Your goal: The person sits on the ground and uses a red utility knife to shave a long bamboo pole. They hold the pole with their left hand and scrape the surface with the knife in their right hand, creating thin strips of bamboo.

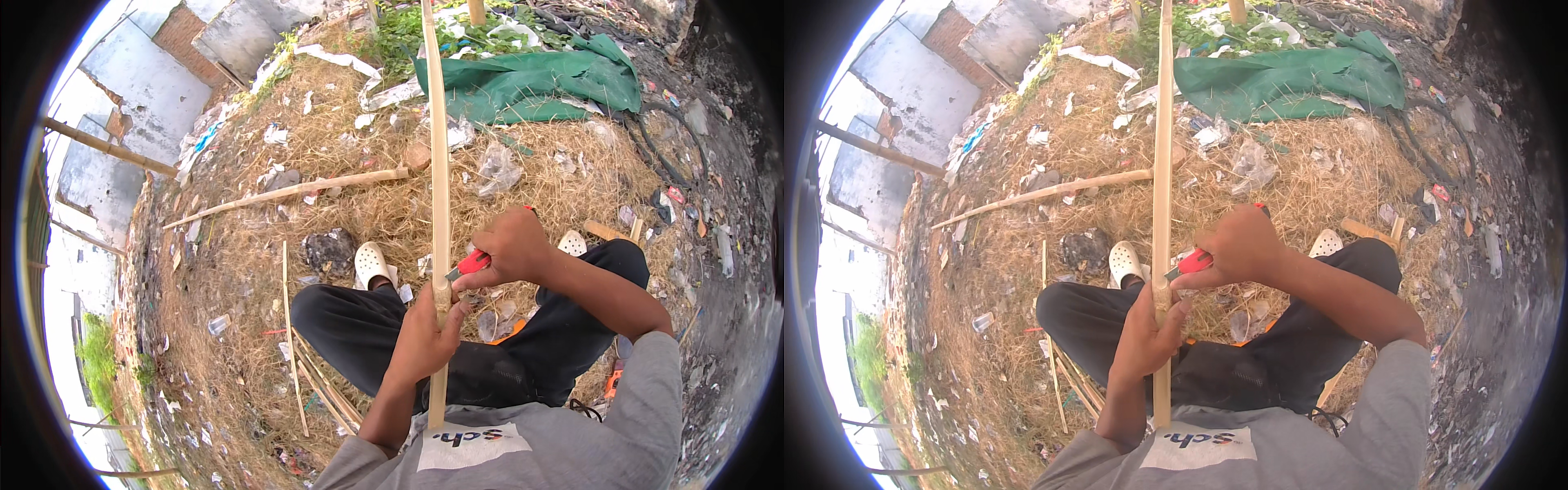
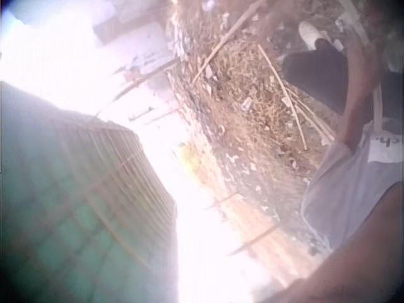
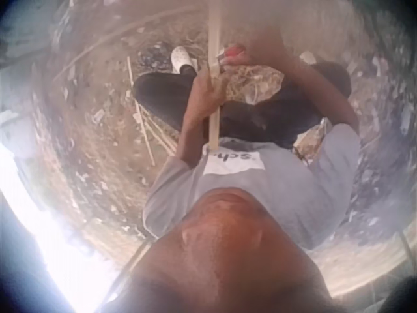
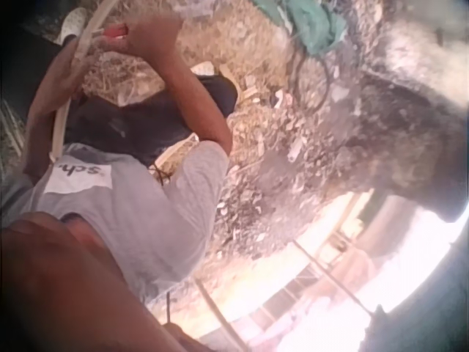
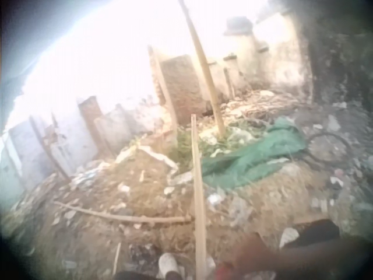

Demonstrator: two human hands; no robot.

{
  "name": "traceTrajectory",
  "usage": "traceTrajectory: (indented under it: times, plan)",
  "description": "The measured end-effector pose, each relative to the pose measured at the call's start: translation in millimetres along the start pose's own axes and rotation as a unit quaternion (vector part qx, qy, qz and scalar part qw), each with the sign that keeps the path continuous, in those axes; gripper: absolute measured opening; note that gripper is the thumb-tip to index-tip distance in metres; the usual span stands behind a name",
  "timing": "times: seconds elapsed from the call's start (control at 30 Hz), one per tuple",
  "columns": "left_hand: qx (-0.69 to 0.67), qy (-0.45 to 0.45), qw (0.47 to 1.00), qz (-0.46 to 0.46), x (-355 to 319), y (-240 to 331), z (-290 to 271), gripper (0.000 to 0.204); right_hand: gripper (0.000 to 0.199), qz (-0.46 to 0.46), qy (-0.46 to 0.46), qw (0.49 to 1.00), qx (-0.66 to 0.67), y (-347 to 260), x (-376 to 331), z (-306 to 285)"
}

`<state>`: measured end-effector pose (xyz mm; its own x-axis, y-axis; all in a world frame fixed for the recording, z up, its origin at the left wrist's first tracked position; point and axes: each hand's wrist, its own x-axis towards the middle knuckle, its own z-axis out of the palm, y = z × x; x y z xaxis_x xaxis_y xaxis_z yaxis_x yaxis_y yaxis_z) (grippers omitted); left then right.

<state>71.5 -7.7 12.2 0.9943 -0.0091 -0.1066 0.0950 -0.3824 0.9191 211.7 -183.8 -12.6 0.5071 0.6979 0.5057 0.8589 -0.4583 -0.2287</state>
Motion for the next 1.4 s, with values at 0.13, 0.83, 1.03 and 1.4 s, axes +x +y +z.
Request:
traceTrajectory:
  times: [0.13,0.83,1.03,1.4]
  plan:
    - [-0.022,-0.007,0.999,-0.035,-4,3,-1,0.023,0.067,0.023,0.019,0.998,-0.051,18,9,-3]
    - [-0.066,-0.079,0.991,-0.089,-27,10,-11,0.018,0.069,0.039,0.042,0.994,-0.09,38,19,-1]
    - [-0.041,-0.072,0.996,-0.039,-29,2,-14,0.018,0.069,0.041,0.064,0.994,-0.08,38,25,1]
    - [-0.057,-0.14,0.983,-0.103,-55,12,-18,0.019,0.064,0.164,0.088,0.973,-0.134,84,31,-11]
